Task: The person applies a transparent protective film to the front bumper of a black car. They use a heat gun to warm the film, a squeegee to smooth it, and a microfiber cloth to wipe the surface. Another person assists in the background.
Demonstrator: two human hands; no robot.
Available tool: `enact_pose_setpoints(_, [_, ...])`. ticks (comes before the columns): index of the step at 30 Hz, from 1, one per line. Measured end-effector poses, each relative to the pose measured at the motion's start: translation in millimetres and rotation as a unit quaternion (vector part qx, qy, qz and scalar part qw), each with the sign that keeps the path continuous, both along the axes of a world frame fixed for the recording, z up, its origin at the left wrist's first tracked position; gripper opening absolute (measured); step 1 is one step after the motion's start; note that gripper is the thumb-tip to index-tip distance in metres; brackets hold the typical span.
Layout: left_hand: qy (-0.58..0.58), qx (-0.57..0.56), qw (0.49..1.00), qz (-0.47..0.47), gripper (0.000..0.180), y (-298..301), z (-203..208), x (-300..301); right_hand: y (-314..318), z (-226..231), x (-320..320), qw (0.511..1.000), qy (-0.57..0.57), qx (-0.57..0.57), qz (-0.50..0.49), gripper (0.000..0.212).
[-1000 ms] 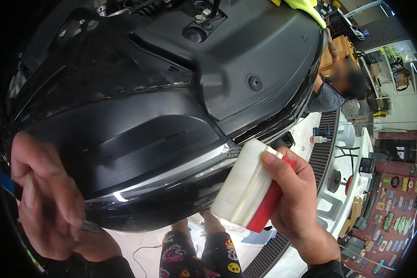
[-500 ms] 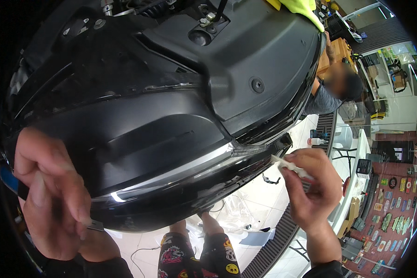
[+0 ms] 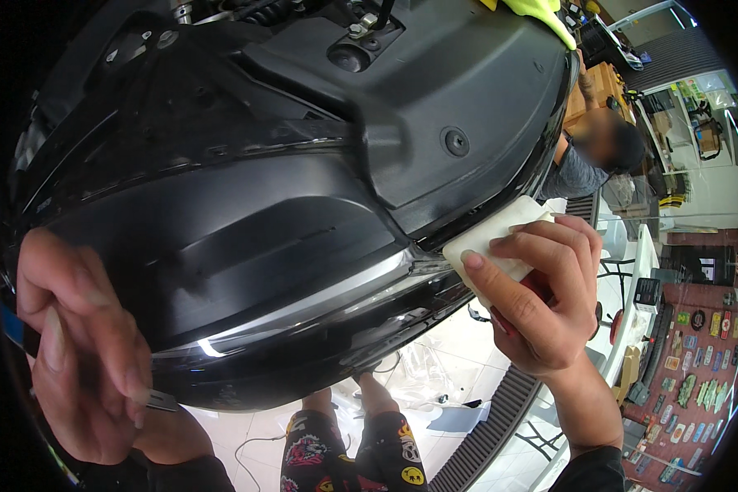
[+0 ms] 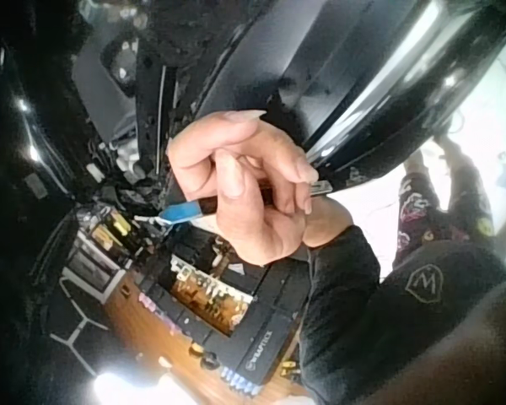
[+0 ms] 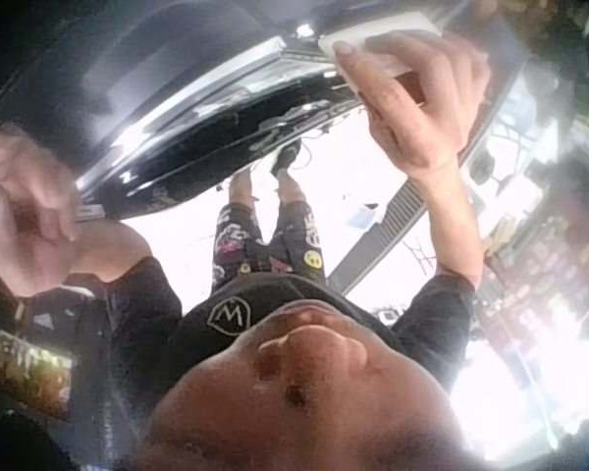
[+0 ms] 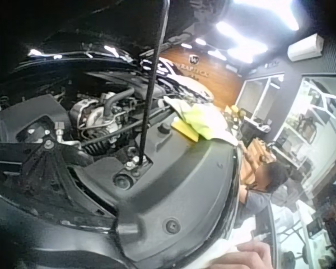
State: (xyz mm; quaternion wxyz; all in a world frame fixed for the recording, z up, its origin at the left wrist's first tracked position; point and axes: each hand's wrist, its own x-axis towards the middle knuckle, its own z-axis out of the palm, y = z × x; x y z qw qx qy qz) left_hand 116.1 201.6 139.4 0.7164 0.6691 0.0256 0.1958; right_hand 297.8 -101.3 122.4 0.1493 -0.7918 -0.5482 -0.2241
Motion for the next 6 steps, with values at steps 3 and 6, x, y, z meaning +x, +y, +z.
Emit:
enact_pose_setpoints(3, [0.001, 0.002, 1.000, 0.003, 0.023, -1.2, 0.5, 1.1, -0.1, -1.4, 0.9, 1.000, -0.002, 0.001, 0.005, 0.041])
enact_pose_setpoints(6, [0.007, -0.005, 1.000, 0.004, 0.024, -0.2, 2.3, 1.4, 1.3, -2.7, -0.2, 1.000, 0.009, 0.007, 0.005, 0.042])
